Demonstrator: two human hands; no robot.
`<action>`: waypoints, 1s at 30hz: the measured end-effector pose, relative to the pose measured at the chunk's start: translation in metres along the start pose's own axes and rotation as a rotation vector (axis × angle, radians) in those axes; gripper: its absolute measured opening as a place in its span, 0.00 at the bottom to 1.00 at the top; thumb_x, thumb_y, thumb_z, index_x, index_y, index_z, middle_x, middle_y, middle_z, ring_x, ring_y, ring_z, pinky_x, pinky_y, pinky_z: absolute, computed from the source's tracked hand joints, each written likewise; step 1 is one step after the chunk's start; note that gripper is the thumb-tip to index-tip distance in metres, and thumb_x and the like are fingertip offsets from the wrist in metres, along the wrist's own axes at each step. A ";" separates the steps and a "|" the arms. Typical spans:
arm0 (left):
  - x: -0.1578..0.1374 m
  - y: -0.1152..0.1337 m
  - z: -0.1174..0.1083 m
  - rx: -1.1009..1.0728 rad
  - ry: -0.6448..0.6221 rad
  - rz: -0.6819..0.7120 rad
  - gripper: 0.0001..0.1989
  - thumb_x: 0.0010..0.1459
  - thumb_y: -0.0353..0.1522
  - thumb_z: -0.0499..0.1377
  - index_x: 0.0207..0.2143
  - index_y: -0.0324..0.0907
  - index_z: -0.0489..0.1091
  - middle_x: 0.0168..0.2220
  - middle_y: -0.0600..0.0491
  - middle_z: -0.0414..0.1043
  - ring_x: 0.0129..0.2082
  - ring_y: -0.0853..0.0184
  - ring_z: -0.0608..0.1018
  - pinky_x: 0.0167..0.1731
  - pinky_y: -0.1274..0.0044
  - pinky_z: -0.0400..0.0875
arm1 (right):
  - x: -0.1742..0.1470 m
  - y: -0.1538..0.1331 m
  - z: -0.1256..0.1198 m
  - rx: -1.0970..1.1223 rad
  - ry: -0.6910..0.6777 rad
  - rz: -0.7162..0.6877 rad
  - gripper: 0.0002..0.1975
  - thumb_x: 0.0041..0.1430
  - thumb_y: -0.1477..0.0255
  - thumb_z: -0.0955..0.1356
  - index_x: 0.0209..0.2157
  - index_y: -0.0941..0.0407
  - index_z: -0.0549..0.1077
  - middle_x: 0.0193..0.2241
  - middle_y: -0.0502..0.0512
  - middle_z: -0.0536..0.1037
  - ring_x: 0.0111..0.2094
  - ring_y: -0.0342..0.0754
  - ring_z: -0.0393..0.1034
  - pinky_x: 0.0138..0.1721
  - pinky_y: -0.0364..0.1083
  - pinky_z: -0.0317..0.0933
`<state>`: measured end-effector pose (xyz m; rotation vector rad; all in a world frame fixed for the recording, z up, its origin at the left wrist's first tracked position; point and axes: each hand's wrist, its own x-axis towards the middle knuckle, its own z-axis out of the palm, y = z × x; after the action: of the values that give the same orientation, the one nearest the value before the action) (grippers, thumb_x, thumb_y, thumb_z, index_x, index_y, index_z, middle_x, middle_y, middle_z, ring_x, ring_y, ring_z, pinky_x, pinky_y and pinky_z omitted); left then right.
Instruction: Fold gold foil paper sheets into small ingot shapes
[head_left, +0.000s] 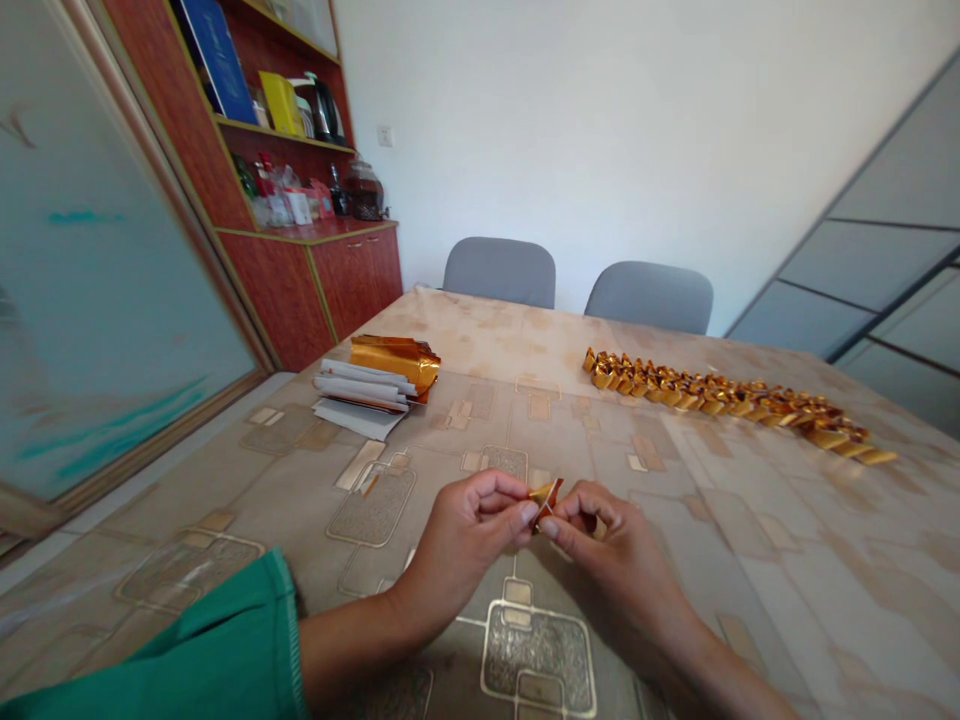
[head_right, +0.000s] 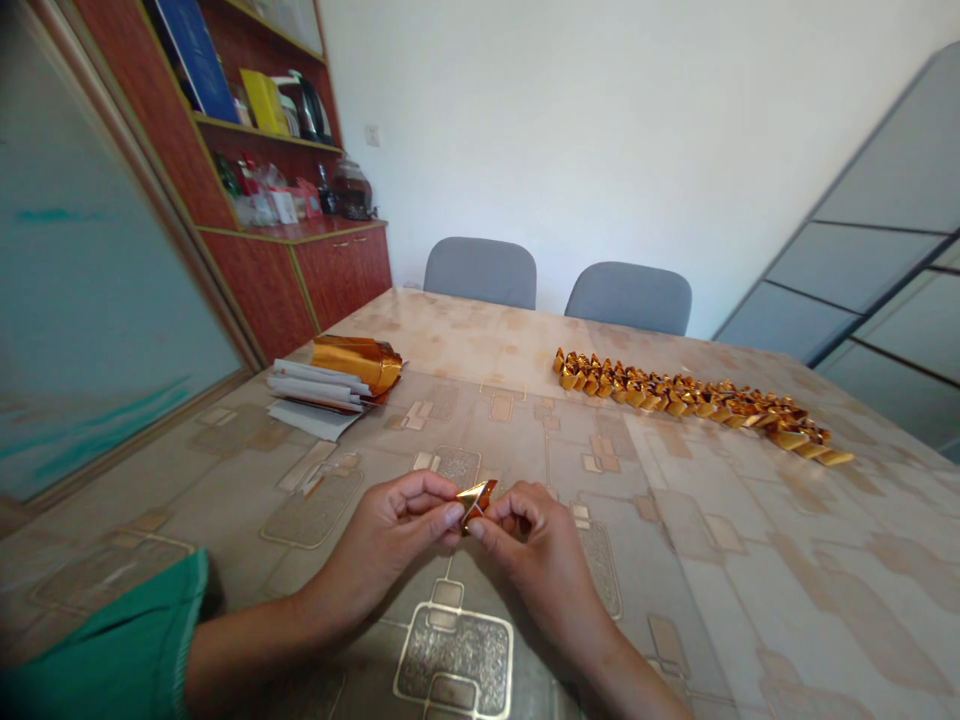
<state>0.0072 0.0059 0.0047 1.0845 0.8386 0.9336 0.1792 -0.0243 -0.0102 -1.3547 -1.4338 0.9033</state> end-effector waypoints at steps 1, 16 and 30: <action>0.000 0.000 0.000 0.008 -0.001 0.001 0.11 0.51 0.36 0.67 0.31 0.37 0.73 0.25 0.54 0.76 0.25 0.73 0.75 0.27 0.81 0.68 | -0.001 0.001 0.000 0.003 0.009 0.000 0.13 0.56 0.64 0.73 0.23 0.54 0.72 0.22 0.48 0.68 0.27 0.46 0.60 0.28 0.46 0.51; 0.002 -0.003 0.000 -0.050 -0.049 -0.153 0.18 0.44 0.39 0.71 0.30 0.35 0.71 0.23 0.54 0.76 0.22 0.74 0.75 0.26 0.82 0.69 | 0.001 -0.018 -0.008 -0.385 0.043 -0.330 0.11 0.56 0.68 0.73 0.22 0.53 0.72 0.23 0.49 0.74 0.29 0.49 0.65 0.33 0.48 0.52; 0.002 -0.007 -0.001 -0.269 -0.053 -0.271 0.22 0.41 0.36 0.75 0.32 0.35 0.69 0.28 0.54 0.76 0.25 0.75 0.78 0.31 0.81 0.76 | -0.001 -0.017 -0.007 -0.206 0.080 -0.249 0.13 0.55 0.66 0.74 0.23 0.53 0.69 0.24 0.48 0.70 0.29 0.48 0.61 0.31 0.48 0.53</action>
<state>0.0084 0.0065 -0.0025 0.7394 0.7689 0.7605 0.1805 -0.0275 0.0082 -1.3081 -1.6245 0.5466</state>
